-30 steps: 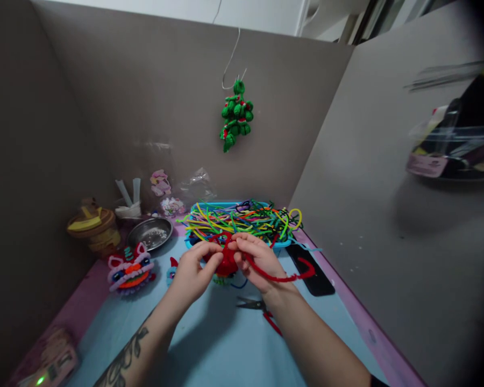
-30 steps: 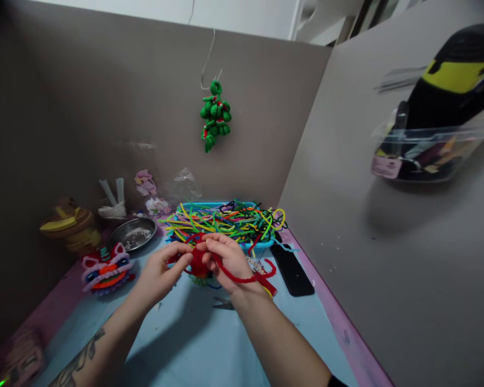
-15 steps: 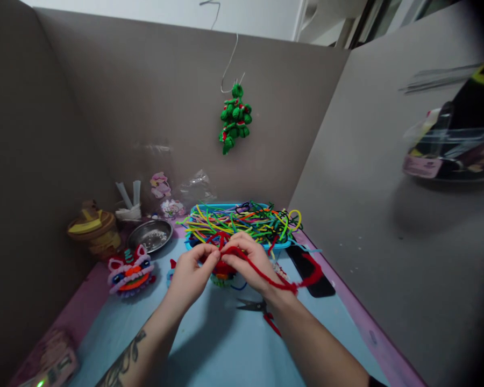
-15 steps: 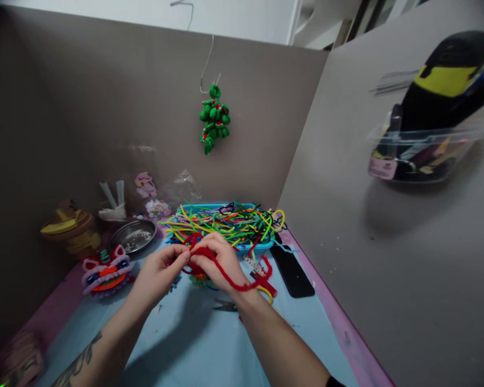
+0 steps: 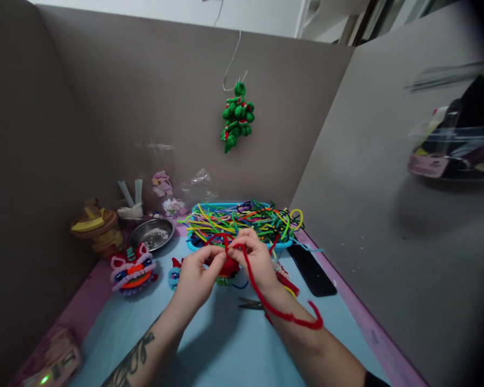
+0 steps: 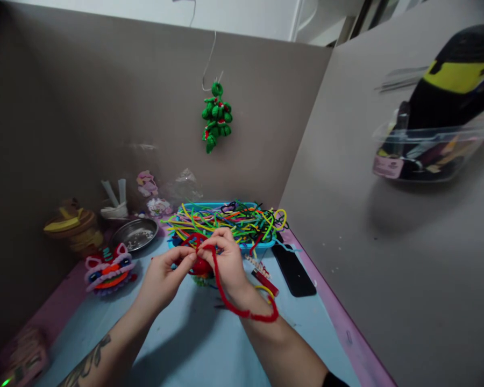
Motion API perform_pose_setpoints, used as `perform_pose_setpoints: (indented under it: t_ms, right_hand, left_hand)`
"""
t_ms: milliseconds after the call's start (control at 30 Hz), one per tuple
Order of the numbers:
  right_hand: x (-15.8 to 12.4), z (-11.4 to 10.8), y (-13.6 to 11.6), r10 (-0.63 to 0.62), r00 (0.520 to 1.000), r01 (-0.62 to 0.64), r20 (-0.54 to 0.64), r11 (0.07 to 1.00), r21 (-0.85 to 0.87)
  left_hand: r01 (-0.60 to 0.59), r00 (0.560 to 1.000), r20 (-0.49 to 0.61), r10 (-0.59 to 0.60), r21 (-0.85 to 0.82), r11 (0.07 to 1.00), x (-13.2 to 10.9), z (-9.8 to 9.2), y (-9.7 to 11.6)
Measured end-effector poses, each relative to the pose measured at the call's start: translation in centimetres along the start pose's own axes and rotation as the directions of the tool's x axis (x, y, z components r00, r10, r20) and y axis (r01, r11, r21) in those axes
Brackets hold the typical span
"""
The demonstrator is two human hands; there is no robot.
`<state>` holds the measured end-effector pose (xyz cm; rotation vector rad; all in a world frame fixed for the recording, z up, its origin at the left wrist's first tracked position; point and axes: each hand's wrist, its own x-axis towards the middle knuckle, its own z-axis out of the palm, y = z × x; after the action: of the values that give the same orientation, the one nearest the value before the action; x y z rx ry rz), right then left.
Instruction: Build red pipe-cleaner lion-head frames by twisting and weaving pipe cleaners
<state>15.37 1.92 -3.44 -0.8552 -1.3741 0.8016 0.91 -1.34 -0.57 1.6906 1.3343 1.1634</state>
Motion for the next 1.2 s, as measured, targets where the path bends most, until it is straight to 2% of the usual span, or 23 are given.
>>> perform_pose_setpoints:
  t_ms: [133,233,400,467,633,767,900,1033,1200]
  right_hand:
    - [-0.2,0.5,0.3,0.057,0.998,-0.058,0.012,0.995,0.077]
    - [-0.2,0.5,0.2,0.066,0.998,-0.068,0.013,0.989,0.128]
    - [-0.3,0.4,-0.6,0.06,0.998,-0.063,0.035,0.996,0.065]
    - [-0.3,0.5,-0.8,0.075,0.996,-0.078,0.042,0.993,0.093]
    - [-0.5,1.0,-0.4,0.233,0.971,-0.237,0.053,0.911,0.337]
    - [-0.4,1.4,-0.3,0.37,0.929,-0.337,0.008,0.838,0.429]
    - [0.1,1.4,-0.7,0.416,0.909,-0.355,-0.027,0.807,0.472]
    - [0.4,0.9,-1.0,0.418,0.908,-0.351,-0.03,0.798,0.491]
    - [0.4,0.4,-1.0,0.397,0.916,-0.37,0.059,0.778,0.508]
  left_hand:
    - [0.016,1.0,0.005,-0.016,-0.038,0.999,0.2,-0.1,-0.1]
    - [-0.024,1.0,0.001,0.024,-0.018,1.0,0.3,-0.2,-0.3]
    - [-0.105,0.994,0.048,0.103,0.058,0.993,0.4,-0.1,-0.6]
    - [-0.124,0.991,0.051,0.12,0.079,0.989,0.4,0.1,-0.9]
    - [-0.145,0.989,0.062,0.138,0.141,0.979,0.3,0.1,-1.7]
    - [-0.153,0.988,0.066,0.143,0.183,0.971,0.3,-0.4,-1.2]
    - [-0.1,0.993,0.076,0.094,0.081,0.992,0.4,-1.1,-0.1]
    - [-0.065,0.982,0.176,0.071,-0.043,0.997,0.7,-1.9,0.4]
    - [-0.041,0.957,0.278,0.081,-0.146,0.988,1.0,-2.8,-0.1]
